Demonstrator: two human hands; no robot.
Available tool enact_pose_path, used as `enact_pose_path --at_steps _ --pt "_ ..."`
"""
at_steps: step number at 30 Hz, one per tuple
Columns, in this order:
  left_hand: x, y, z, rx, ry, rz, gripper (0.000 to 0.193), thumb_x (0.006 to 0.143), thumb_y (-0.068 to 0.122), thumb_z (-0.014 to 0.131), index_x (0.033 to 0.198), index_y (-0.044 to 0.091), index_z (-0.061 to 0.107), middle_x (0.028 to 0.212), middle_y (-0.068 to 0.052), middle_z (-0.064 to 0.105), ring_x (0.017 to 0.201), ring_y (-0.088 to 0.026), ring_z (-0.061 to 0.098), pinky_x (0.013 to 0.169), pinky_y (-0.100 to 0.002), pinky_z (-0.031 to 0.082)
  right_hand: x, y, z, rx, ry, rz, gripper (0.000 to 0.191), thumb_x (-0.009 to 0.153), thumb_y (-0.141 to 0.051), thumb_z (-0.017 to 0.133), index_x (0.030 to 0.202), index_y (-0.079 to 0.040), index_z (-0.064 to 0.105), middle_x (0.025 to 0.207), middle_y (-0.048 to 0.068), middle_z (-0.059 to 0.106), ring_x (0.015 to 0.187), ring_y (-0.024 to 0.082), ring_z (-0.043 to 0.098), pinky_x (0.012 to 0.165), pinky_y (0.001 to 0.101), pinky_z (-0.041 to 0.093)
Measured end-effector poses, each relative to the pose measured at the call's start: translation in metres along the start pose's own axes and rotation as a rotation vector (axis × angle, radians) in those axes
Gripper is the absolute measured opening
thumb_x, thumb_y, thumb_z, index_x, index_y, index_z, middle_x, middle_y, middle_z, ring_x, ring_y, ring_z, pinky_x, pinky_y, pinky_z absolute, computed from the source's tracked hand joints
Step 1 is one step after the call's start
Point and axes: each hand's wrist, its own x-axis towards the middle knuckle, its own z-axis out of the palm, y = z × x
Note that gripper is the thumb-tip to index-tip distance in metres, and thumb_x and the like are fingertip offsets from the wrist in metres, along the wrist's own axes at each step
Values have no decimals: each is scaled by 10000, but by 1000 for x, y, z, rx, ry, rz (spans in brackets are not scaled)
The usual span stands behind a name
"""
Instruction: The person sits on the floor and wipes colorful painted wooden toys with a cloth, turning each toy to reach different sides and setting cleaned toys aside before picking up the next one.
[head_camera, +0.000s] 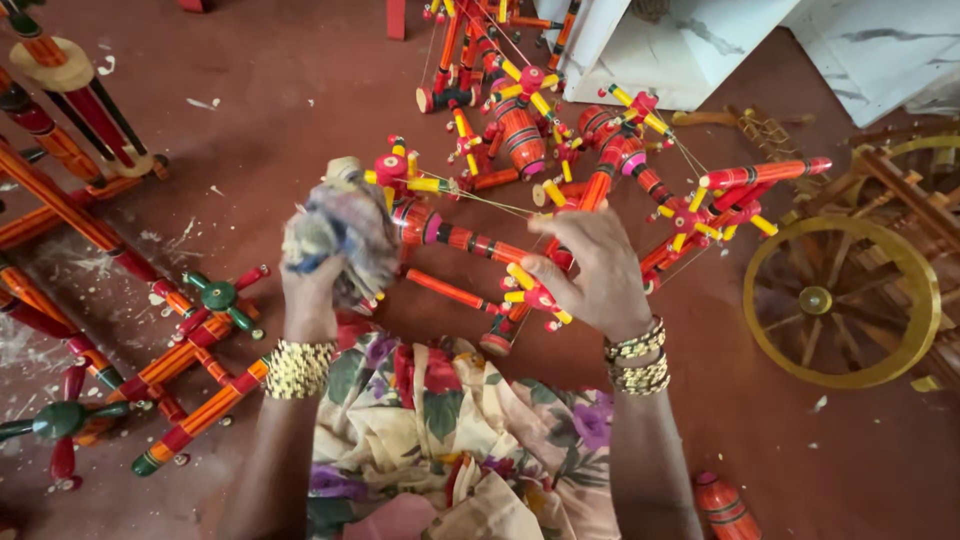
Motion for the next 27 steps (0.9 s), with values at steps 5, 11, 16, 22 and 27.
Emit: enact_pose_path --at_steps 5,11,16,22,27 --pt "48 -24 7 259 -85 92 631 778 -80 712 1351 86 507 1205 -50 669 1096 -170 681 936 -333 586 -24 48 24 -24 -22 9 187 935 -221 719 846 -59 691 924 48 686 1092 250 640 1176 501 321" --pt "48 -67 18 388 -165 -48 616 785 -19 793 1350 47 556 1177 -61 710 1066 -162 684 926 -316 578 -45 84 -6 50 -113 23 144 903 -207 718 859 -70 723 931 44 698 1168 254 628 1217 540 206" --pt "33 -60 2 149 23 -115 536 816 -59 748 1328 -30 596 1167 -114 699 1012 -241 694 872 -402 594 -63 75 -52 -124 -196 129 143 913 -206 701 985 -85 728 1063 41 735 1261 318 592 1131 514 308" --pt "5 -36 10 188 51 -11 803 674 -85 689 1416 135 476 1225 -31 642 1088 -178 676 907 -357 610 -98 -9 3 -125 35 414 328 870 -204 758 1182 -123 696 1204 92 714 1195 297 627 1032 438 485" --pt "-42 -47 71 479 -695 14 796 778 68 768 1492 69 415 1372 -65 530 1304 -180 492 1078 -374 433 -85 -17 122 773 184 386 849 692 -172 887 1440 -91 494 1489 200 428 1413 398 425 1153 456 402"
